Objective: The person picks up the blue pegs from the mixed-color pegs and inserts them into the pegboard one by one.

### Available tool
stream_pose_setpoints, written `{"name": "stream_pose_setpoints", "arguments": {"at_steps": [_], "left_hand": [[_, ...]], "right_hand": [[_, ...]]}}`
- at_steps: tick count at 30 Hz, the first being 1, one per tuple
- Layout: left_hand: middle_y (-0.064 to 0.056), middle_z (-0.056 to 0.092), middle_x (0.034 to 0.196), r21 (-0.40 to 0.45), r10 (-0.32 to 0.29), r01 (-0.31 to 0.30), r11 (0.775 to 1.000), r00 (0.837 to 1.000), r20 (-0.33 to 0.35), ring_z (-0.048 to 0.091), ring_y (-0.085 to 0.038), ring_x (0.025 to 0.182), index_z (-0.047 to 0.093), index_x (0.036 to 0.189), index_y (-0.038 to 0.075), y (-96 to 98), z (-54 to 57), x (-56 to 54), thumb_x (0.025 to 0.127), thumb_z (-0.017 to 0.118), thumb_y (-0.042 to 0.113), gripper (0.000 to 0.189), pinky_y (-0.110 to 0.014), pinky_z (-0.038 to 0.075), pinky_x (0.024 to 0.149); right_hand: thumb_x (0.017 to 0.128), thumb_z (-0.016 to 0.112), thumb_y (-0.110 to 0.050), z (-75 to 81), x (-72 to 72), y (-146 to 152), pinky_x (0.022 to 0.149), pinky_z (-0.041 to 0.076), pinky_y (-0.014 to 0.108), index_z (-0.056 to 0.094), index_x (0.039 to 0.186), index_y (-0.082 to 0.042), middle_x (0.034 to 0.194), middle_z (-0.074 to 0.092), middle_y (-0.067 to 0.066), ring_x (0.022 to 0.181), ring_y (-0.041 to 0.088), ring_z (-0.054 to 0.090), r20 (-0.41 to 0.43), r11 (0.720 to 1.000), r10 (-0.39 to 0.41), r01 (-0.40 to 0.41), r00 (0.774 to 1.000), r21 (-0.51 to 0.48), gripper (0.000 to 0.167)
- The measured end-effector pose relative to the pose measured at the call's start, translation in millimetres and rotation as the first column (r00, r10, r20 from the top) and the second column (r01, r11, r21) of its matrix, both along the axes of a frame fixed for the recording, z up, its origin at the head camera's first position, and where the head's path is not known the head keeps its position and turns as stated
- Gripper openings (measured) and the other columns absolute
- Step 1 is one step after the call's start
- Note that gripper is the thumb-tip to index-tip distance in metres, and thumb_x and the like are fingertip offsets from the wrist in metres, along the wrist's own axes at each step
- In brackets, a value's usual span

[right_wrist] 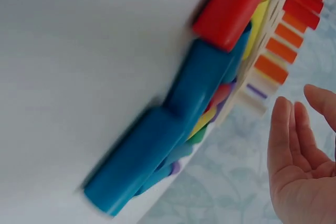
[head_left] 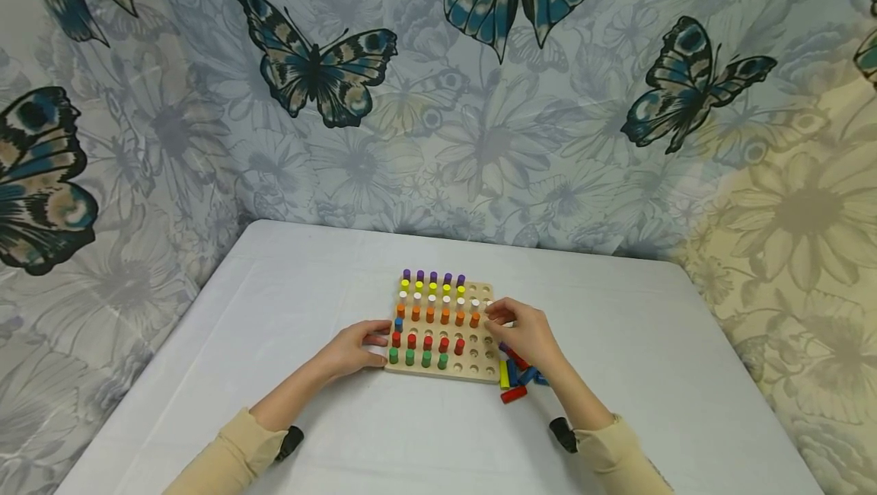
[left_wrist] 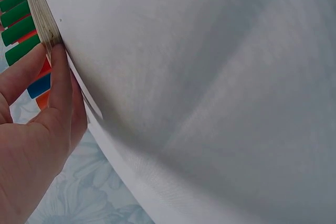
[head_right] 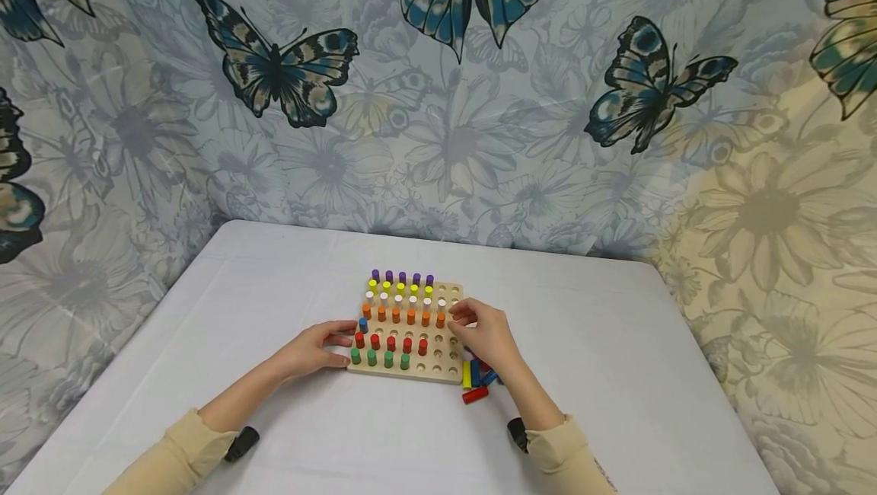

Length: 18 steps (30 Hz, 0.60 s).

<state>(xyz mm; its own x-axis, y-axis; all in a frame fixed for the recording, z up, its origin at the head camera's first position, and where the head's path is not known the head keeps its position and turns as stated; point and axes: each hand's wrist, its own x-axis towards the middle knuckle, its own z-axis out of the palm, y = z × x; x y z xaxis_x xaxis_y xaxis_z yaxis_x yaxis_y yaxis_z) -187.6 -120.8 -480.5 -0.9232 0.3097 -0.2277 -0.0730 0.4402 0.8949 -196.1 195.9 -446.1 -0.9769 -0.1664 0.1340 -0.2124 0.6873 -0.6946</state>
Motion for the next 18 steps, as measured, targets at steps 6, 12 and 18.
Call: {"name": "stream_pose_setpoints", "arguments": {"at_steps": [6,12,18], "left_hand": [[-0.007,0.064,0.115,-0.001,0.001,-0.001,1.0,1.0,0.005,0.058,-0.023,0.11,0.051,0.139,-0.002,-0.3,-0.3,0.1,0.078,0.075,-0.008,0.066,-0.032,0.053,0.082],[-0.008,0.064,0.116,0.011,-0.004,0.004,1.0,1.0,0.005,0.058,-0.024,0.111,0.05,0.139,-0.002,-0.9,-0.3,0.2,0.078,0.075,-0.008,0.066,-0.032,0.053,0.082],[-0.009,0.064,0.117,0.017,-0.011,0.01,1.0,1.0,0.003,0.058,-0.025,0.111,0.05,0.139,-0.002,-1.1,0.9,0.1,0.078,0.074,-0.008,0.066,-0.032,0.053,0.082]], "right_hand": [[0.086,0.074,-0.014,-2.1,2.0,20.9,0.071,0.053,0.032,0.07,0.104,-0.007,0.088,0.069,0.0,0.084,0.019,0.065,0.027,0.999,-0.046,0.045,0.999,0.017,0.02],[0.086,0.074,-0.014,-6.4,5.0,39.1,0.072,0.05,0.031,0.069,0.105,-0.005,0.085,0.066,-0.001,0.082,0.018,0.062,0.033,0.997,-0.058,0.057,0.998,0.047,0.021],[0.087,0.073,-0.013,-7.9,10.1,54.7,0.07,0.048,0.031,0.069,0.103,-0.004,0.082,0.064,-0.001,0.081,0.018,0.06,0.035,0.993,-0.08,0.077,0.996,0.09,0.019]]}}
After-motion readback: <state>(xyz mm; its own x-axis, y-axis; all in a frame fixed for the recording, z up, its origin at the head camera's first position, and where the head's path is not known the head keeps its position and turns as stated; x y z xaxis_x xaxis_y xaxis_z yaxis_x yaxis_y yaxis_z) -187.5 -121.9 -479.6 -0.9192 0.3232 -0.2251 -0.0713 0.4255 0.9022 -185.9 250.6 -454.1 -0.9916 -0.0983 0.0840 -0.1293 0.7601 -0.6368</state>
